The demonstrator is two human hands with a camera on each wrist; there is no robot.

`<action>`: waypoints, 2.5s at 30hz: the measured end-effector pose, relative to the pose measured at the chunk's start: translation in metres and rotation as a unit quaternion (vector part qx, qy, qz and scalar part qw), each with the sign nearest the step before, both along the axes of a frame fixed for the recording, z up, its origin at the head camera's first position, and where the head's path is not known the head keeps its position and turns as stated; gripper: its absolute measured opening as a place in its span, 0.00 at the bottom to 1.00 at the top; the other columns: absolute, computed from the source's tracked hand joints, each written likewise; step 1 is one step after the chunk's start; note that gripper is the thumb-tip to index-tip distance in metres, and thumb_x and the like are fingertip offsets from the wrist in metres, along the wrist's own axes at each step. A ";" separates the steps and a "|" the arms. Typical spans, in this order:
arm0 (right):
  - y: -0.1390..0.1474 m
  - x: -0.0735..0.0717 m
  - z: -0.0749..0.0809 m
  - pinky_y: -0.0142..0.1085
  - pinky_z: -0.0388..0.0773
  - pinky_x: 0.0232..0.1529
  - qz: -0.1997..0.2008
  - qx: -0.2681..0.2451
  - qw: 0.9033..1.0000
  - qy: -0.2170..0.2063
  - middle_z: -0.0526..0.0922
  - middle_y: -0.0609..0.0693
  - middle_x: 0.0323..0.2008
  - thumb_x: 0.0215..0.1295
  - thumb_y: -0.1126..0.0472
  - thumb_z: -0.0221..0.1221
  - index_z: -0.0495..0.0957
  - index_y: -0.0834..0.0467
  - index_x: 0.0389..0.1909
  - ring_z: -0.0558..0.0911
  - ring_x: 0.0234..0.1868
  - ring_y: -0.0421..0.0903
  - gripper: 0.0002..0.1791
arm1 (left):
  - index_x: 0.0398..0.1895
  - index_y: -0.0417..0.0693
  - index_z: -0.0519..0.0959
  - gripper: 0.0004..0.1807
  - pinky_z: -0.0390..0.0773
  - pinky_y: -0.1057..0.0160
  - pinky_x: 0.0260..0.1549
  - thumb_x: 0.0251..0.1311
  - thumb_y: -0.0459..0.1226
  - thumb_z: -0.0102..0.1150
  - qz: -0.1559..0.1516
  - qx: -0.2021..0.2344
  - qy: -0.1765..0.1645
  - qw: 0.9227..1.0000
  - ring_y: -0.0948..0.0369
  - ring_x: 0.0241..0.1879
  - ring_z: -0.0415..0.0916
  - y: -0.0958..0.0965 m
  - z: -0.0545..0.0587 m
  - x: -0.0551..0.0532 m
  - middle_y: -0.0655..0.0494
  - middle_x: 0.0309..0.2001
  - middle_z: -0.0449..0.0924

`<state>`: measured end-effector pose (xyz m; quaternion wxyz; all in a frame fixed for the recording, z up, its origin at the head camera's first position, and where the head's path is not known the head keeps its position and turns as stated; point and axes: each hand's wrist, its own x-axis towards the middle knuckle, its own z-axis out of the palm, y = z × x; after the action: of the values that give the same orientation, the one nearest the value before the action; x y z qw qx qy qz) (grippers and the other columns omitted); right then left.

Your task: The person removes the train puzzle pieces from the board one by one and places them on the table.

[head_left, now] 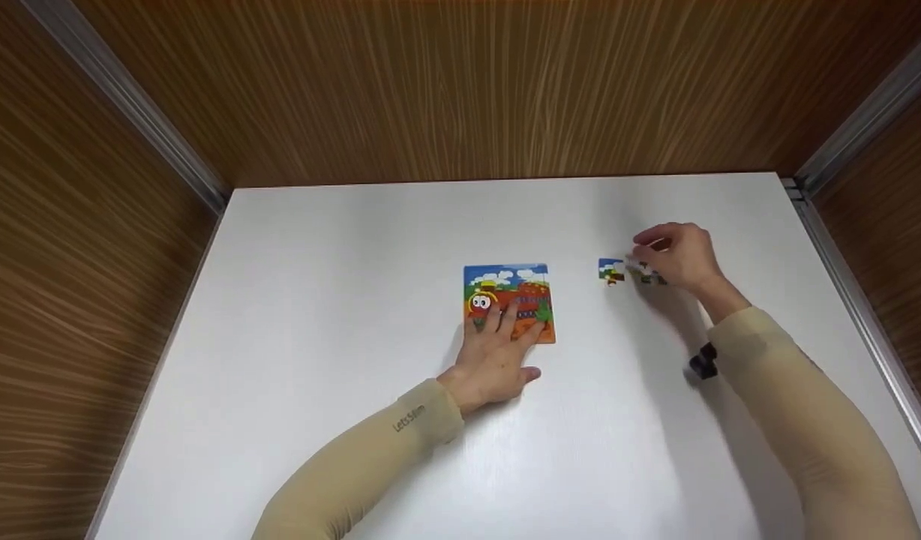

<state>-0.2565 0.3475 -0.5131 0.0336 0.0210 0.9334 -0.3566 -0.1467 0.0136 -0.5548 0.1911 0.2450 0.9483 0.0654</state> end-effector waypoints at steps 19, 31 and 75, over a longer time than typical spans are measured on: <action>-0.099 -0.022 -0.005 0.50 0.86 0.61 0.210 0.013 0.976 -0.058 0.91 0.62 0.60 0.76 0.59 0.71 0.88 0.61 0.65 0.89 0.59 0.60 0.21 | 0.94 0.72 0.53 0.43 0.53 0.22 0.85 0.82 0.65 0.52 0.002 -0.007 0.010 1.000 0.37 0.94 0.40 0.001 -0.001 -0.001 0.44 0.95 0.40; -0.155 -0.025 -0.016 0.57 0.85 0.70 0.282 0.047 0.958 -0.029 0.93 0.61 0.58 0.75 0.61 0.72 0.92 0.60 0.59 0.90 0.60 0.59 0.16 | 0.93 0.69 0.55 0.42 0.55 0.21 0.84 0.83 0.64 0.51 -0.012 -0.015 0.022 1.000 0.36 0.93 0.42 0.000 -0.001 0.000 0.42 0.94 0.45; -0.202 -0.017 -0.012 0.54 0.82 0.72 0.310 0.150 0.935 -0.079 0.90 0.55 0.58 0.74 0.51 0.74 0.95 0.55 0.52 0.85 0.62 0.55 0.14 | 0.93 0.67 0.55 0.40 0.62 0.19 0.79 0.85 0.59 0.51 -0.007 -0.005 0.055 0.998 0.36 0.91 0.48 0.003 -0.001 0.015 0.46 0.93 0.51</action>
<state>-0.2738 0.1460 -0.5255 0.2129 -0.2363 0.9306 -0.1813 -0.1319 0.0170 -0.5558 0.1405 0.2537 0.9559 0.0454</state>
